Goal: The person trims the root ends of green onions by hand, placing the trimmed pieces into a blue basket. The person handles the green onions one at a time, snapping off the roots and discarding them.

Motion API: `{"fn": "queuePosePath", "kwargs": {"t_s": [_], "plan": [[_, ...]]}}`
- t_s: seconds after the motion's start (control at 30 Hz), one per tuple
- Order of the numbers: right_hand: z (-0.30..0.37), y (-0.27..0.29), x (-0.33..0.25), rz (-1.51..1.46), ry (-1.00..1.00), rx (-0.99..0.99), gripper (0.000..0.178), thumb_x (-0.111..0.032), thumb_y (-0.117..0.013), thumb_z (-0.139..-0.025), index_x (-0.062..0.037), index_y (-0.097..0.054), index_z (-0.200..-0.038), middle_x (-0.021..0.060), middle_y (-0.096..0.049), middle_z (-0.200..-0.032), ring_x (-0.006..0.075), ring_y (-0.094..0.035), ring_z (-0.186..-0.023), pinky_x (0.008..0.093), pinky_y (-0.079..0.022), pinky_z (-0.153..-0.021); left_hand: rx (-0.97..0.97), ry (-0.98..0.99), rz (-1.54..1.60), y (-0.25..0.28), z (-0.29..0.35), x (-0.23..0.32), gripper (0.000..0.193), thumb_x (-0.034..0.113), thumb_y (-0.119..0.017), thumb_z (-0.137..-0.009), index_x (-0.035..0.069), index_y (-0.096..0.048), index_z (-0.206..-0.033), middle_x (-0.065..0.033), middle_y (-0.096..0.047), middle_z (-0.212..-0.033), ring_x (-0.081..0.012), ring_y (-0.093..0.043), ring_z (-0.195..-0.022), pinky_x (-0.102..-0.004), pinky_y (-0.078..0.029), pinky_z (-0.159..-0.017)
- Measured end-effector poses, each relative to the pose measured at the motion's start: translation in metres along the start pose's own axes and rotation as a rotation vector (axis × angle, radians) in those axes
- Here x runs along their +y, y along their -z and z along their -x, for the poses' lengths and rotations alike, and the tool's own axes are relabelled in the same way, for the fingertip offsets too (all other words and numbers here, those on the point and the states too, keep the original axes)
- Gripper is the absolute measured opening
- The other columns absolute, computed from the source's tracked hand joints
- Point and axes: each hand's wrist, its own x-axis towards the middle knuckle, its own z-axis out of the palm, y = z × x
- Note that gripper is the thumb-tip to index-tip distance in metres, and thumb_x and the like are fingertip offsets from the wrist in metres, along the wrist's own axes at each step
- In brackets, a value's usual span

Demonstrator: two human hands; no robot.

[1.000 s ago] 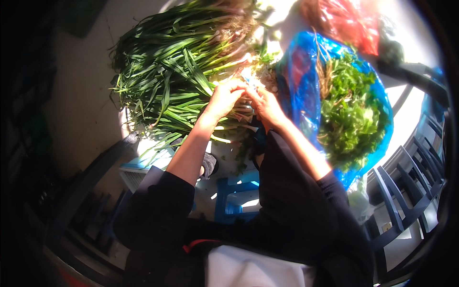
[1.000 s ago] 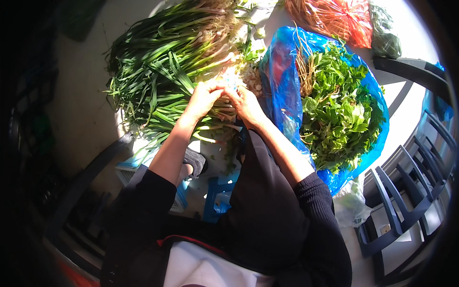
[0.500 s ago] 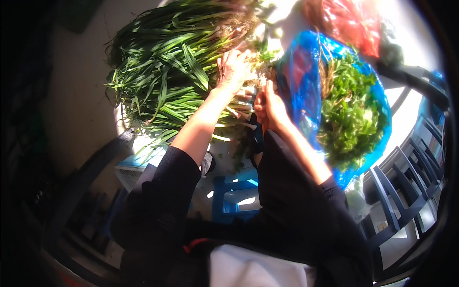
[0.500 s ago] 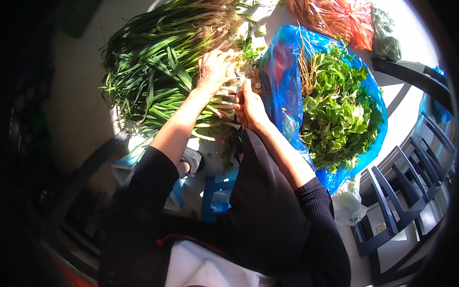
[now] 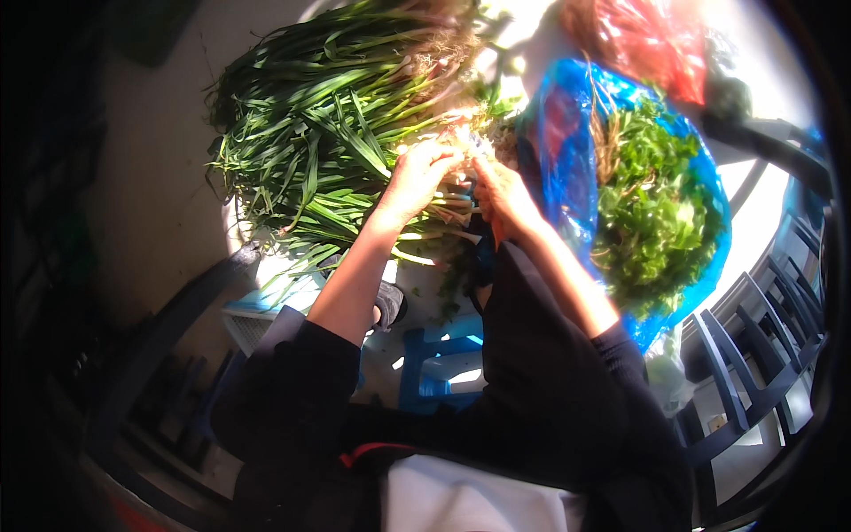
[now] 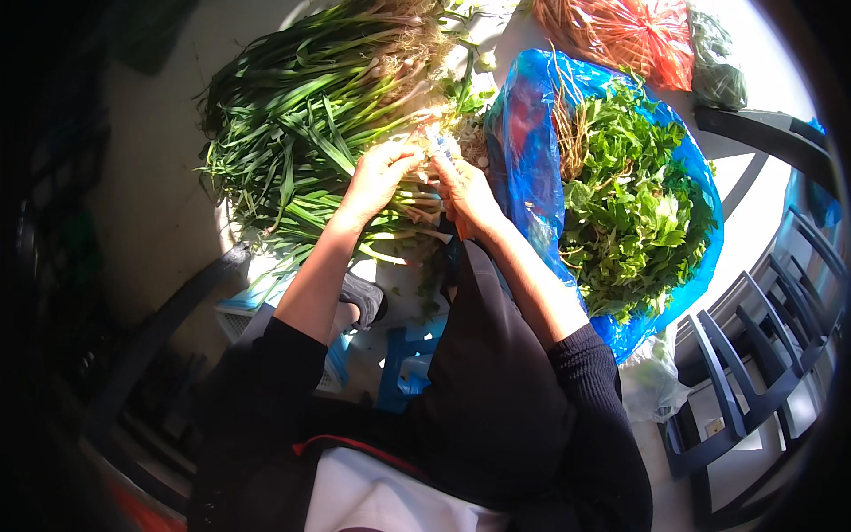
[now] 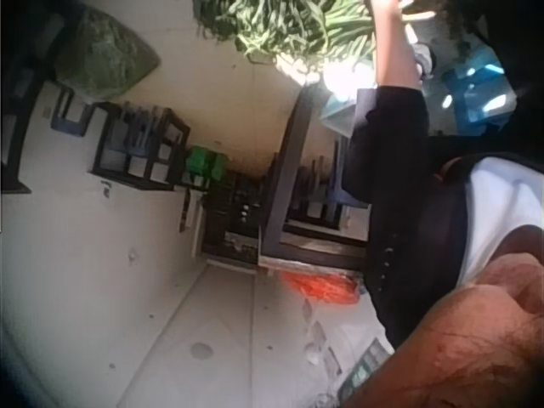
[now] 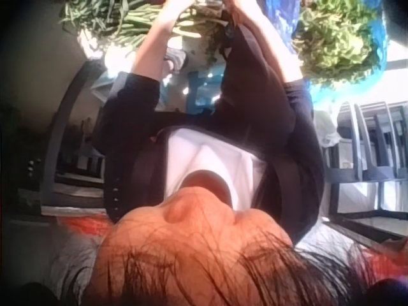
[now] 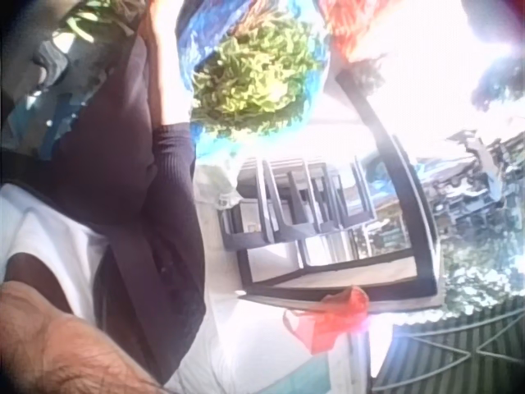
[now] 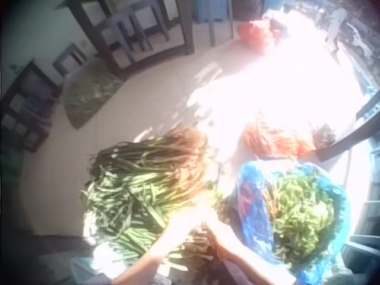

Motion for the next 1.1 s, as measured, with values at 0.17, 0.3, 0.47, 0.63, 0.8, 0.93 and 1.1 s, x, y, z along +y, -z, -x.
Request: {"fn": "queuePosePath", "kwargs": {"t_s": [0.17, 0.3, 0.47, 0.63, 0.8, 0.93, 1.1], "plan": [[0.012, -0.011, -0.005, 0.152, 0.015, -0.12, 0.03, -0.042, -0.056, -0.093, -0.0119, -0.057, -0.091, -0.0076, -0.037, -0.057, 0.0034, -0.027, -0.043, 0.022, -0.02, -0.039, -0.13, -0.144, -0.013, 0.009, 0.003, -0.017, 0.017, 0.005, -0.06, -0.082, -0.002, -0.068, -0.096, -0.0073, -0.067, -0.09, -0.0142, -0.061, -0.082, -0.0274, -0.048, -0.079], [0.01, -0.009, 0.0, 0.155, 0.049, -0.128, 0.03, -0.04, -0.054, -0.094, -0.0101, -0.058, -0.094, -0.008, -0.036, -0.057, 0.0028, -0.027, -0.044, 0.0224, -0.02, -0.04, -0.147, -0.047, -0.007, 0.009, 0.0, -0.013, 0.015, 0.003, -0.06, -0.081, -0.002, -0.069, -0.091, -0.0057, -0.067, -0.082, -0.0124, -0.061, -0.077, -0.0281, -0.049, -0.078], [0.013, -0.007, -0.005, 0.255, 0.115, -0.145, 0.031, -0.038, -0.051, -0.096, -0.0092, -0.06, -0.089, -0.0073, -0.036, -0.056, 0.0037, -0.029, -0.043, 0.0227, -0.021, -0.039, -0.175, -0.02, 0.059, 0.005, 0.002, -0.018, 0.016, 0.002, -0.059, -0.08, 0.0, -0.068, -0.093, -0.0052, -0.067, -0.084, -0.0124, -0.061, -0.081, -0.0278, -0.05, -0.076], [0.016, -0.01, 0.002, 0.118, 0.036, -0.115, 0.04, -0.041, -0.047, -0.097, -0.0102, -0.053, -0.072, -0.0052, -0.038, -0.053, 0.0061, -0.028, -0.038, 0.0242, -0.022, -0.036, -0.036, -0.229, -0.19, 0.0, 0.0, -0.024, 0.013, 0.002, -0.061, -0.08, 0.0, -0.067, -0.091, -0.0078, -0.065, -0.088, -0.0179, -0.062, -0.082, -0.03, -0.049, -0.074], [0.035, -0.007, -0.01, -0.04, -0.101, -0.177, 0.06, -0.067, -0.034, -0.091, -0.0139, -0.037, -0.062, 0.0003, -0.034, -0.049, 0.011, -0.027, -0.036, 0.0262, -0.024, -0.034, 0.064, -0.267, -0.56, -0.003, -0.031, -0.047, 0.03, 0.023, -0.065, -0.084, 0.005, -0.066, -0.107, -0.0135, -0.058, -0.098, -0.0285, -0.055, -0.1, -0.0384, -0.044, -0.087], [0.019, 0.004, -0.01, -0.141, -0.259, -0.057, 0.067, -0.076, -0.027, -0.086, -0.0132, -0.04, -0.068, -0.0028, -0.035, -0.05, 0.0087, -0.028, -0.037, 0.0238, -0.025, -0.035, 0.307, -0.316, -0.622, -0.006, -0.081, -0.065, 0.028, 0.022, -0.06, -0.085, 0.01, -0.065, -0.109, -0.0129, -0.057, -0.103, -0.0293, -0.051, -0.107, -0.0414, -0.041, -0.092], [0.011, 0.001, 0.001, -0.056, -0.111, 0.01, 0.05, -0.057, -0.048, -0.091, -0.0103, -0.048, -0.074, -0.0022, -0.039, -0.052, 0.0084, -0.033, -0.037, 0.024, -0.027, -0.034, 0.211, -0.314, -1.174, -0.003, -0.089, -0.057, 0.018, 0.021, -0.052, -0.084, 0.011, -0.067, -0.087, -0.012, -0.056, -0.105, -0.0289, -0.047, -0.108, -0.049, -0.037, -0.093]]}}
